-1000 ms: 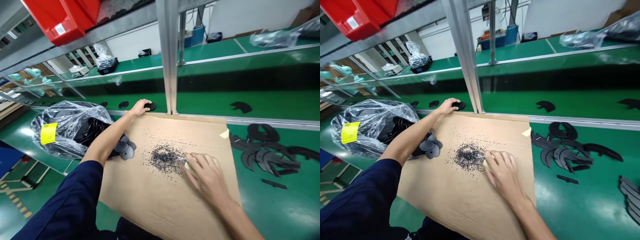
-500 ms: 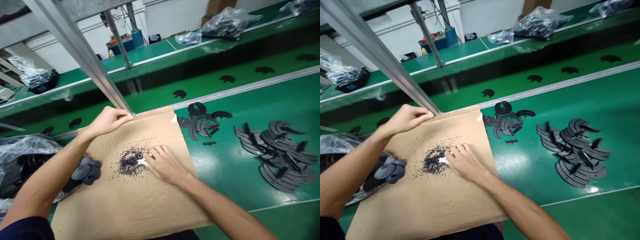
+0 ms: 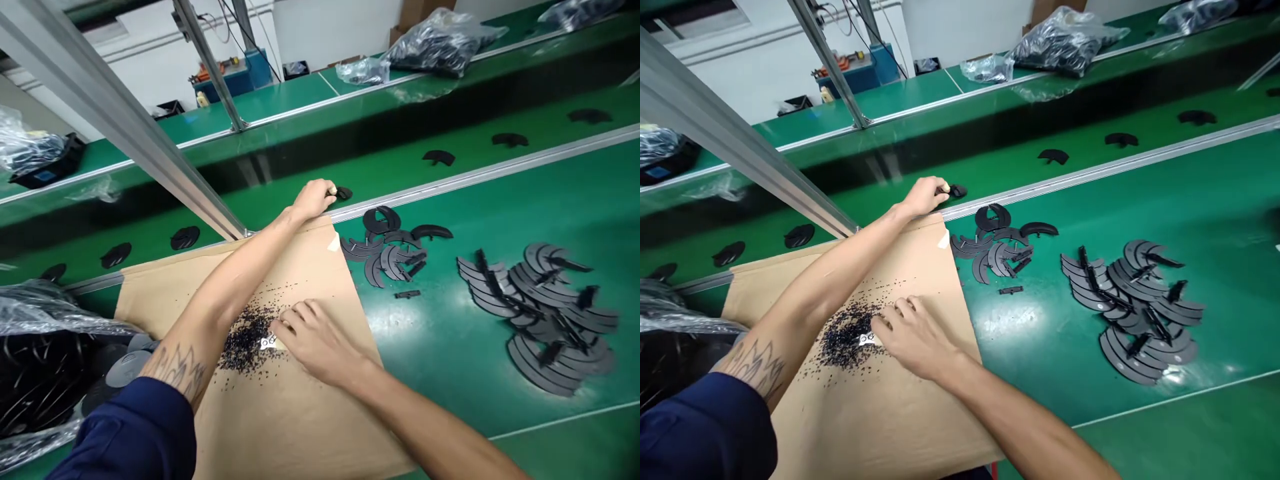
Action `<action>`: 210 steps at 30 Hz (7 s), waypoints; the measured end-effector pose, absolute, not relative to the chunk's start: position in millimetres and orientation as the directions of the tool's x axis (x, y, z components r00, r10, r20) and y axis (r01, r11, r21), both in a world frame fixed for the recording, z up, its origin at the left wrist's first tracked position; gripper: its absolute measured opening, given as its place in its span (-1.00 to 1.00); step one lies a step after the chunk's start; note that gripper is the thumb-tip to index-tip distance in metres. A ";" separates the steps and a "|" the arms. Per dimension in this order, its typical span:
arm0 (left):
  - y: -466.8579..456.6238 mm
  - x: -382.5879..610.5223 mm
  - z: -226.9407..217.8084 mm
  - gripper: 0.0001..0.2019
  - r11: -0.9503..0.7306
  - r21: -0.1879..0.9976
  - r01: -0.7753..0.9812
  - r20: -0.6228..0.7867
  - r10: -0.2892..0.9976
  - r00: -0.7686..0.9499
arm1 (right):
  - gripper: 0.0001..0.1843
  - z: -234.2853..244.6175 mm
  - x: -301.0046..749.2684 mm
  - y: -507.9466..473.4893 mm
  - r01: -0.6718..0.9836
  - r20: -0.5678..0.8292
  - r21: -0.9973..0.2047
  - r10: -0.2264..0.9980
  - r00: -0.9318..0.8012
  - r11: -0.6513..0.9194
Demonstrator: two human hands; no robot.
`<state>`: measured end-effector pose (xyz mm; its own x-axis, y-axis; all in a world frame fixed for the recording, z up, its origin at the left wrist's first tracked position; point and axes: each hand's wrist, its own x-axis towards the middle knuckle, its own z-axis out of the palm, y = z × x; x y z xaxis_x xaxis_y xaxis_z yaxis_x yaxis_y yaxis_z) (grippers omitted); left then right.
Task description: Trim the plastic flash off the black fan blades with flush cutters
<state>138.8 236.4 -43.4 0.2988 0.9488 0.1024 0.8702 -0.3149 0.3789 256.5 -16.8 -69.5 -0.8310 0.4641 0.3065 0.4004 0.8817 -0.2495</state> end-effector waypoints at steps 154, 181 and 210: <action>-122.4 -9.1 -60.1 -0.82 -0.457 0.793 0.402 0.499 0.866 0.000 | -0.89 -55.1 204.6 -30.2 0.333 0.517 -0.200 0.388 -0.763 0.921; -120.2 -10.6 -61.8 -0.86 -0.413 0.787 0.458 0.479 0.877 -0.032 | -0.93 -50.3 205.6 -23.6 0.110 0.515 -0.568 0.457 -0.725 0.815; -123.4 -1.9 -65.8 -0.83 -0.402 0.874 0.273 0.422 0.906 -0.020 | -0.82 -50.9 209.5 -20.0 0.377 0.447 -0.155 0.406 -0.797 0.913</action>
<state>-1.9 -123.4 -65.8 -0.0199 0.9062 0.4224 0.2729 -0.4015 0.8743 209.5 -20.0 -50.9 -0.7972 0.4056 0.4471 0.3774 0.9129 -0.1553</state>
